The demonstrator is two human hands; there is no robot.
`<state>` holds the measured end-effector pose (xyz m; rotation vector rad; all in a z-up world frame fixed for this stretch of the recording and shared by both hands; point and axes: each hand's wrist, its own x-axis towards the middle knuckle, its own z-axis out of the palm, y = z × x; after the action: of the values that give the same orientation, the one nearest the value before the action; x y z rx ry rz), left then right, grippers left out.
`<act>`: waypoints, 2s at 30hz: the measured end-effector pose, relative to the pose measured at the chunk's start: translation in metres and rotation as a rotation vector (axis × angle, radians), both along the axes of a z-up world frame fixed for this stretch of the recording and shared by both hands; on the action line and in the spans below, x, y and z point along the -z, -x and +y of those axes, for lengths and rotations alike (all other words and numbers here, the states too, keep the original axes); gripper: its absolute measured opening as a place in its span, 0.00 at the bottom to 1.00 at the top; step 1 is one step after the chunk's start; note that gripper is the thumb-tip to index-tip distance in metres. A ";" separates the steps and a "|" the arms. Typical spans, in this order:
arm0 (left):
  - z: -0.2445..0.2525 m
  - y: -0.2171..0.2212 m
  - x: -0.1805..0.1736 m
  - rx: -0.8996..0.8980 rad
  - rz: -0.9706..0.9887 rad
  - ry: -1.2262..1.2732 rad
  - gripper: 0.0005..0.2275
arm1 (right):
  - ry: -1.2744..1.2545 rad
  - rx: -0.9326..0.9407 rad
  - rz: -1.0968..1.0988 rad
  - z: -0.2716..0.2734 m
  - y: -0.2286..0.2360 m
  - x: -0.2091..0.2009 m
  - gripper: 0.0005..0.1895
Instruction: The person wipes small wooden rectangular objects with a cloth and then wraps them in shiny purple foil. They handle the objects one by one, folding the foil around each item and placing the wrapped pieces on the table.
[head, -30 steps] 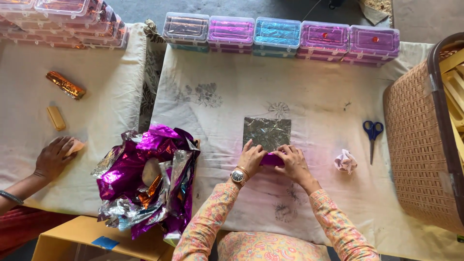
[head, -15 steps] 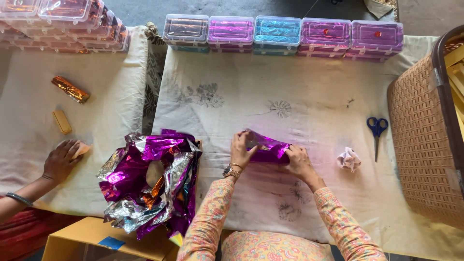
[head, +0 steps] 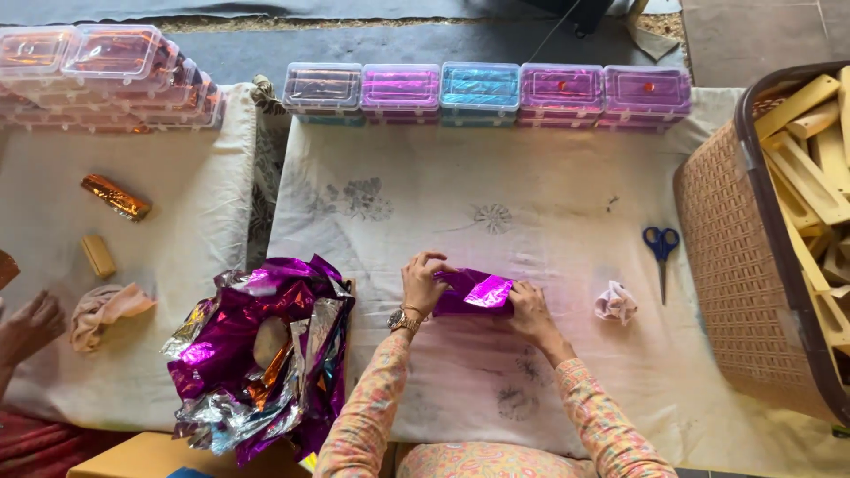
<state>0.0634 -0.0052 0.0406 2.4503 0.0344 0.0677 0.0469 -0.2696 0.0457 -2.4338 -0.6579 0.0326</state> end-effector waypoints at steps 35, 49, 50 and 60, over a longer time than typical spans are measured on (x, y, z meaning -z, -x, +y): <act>0.006 0.035 0.065 0.074 -0.181 0.349 0.13 | -0.083 0.124 -0.009 0.000 0.015 0.015 0.31; -0.005 0.051 0.003 0.114 -0.105 0.331 0.10 | -0.279 0.118 0.105 -0.008 0.005 -0.035 0.35; -0.006 0.051 0.001 0.112 -0.106 0.331 0.10 | -0.280 0.116 0.104 -0.008 0.007 -0.040 0.35; -0.005 0.058 -0.005 0.158 -0.240 0.111 0.12 | -0.064 -0.037 -0.131 -0.009 0.018 -0.054 0.25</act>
<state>0.0049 -0.0103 0.0454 2.3097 -0.2535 0.2812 0.0290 -0.2787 0.0997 -2.3764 -0.7507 -0.1325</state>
